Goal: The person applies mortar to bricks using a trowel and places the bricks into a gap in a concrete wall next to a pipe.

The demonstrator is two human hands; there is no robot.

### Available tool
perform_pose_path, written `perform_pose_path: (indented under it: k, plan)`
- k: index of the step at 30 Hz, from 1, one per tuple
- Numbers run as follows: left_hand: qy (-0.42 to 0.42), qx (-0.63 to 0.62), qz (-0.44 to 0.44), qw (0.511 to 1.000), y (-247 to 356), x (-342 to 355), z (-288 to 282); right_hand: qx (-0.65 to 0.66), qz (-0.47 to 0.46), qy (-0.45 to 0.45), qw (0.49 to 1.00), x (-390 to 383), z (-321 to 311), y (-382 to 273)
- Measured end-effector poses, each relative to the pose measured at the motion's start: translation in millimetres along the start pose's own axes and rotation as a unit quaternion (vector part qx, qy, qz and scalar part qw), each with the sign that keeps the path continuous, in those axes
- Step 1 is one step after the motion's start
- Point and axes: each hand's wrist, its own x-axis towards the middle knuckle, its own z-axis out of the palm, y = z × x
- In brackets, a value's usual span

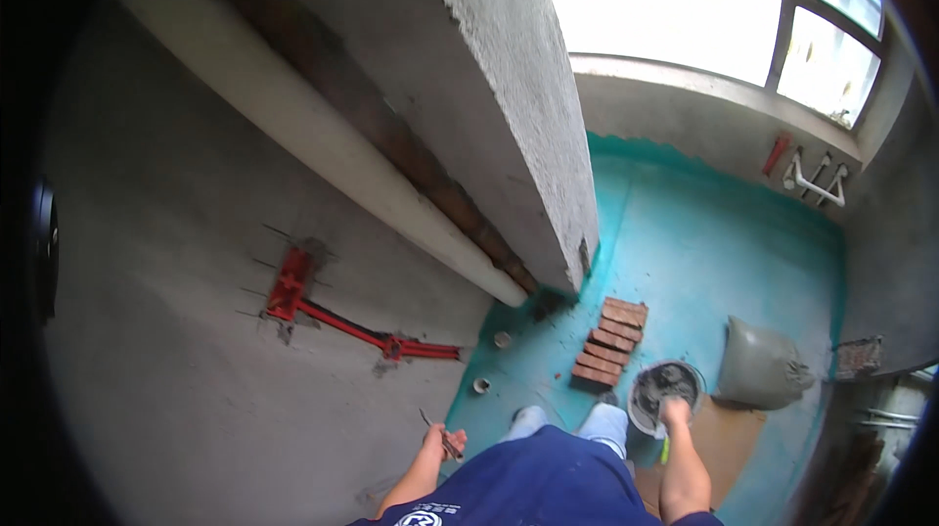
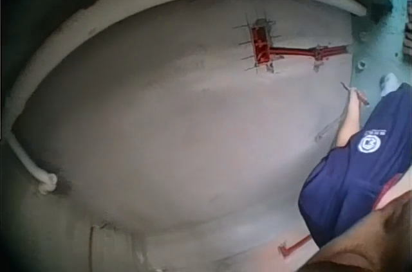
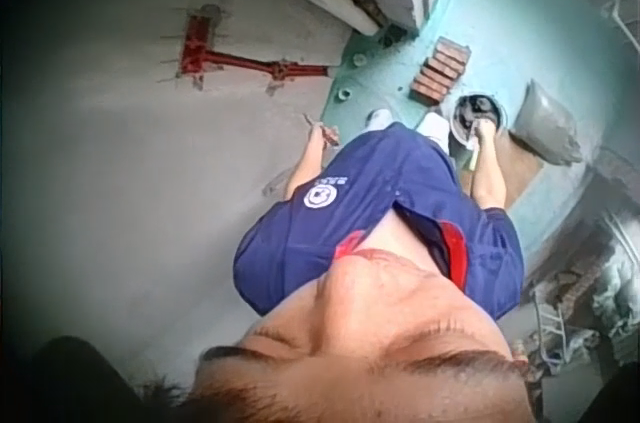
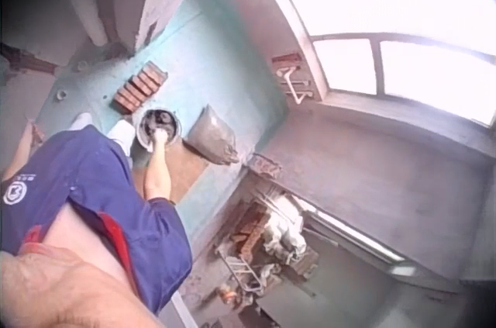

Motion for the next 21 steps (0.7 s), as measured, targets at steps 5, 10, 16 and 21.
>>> perform_pose_path:
  k: [5, 10, 16, 21]
  plan:
    - [-0.064, -0.055, 0.036, 0.996, -9.6, 12.7, -4.5, 0.533, 0.084, -0.224, 0.811, 25.0, -179.4, -226.9]
    - [-0.160, 0.070, 0.072, 0.982, -23.9, -7.1, 48.6, 0.492, -0.013, -0.498, 0.714, -25.1, -207.7, -358.2]
    - [-0.238, 0.185, 0.098, 0.948, -71.5, 26.9, 72.2, 0.578, 0.077, -0.546, 0.602, -88.5, -145.1, -397.4]
    - [-0.340, 0.282, 0.102, 0.891, -109.7, 49.7, 65.9, 0.395, 0.094, -0.494, 0.769, -111.0, -100.8, -375.3]
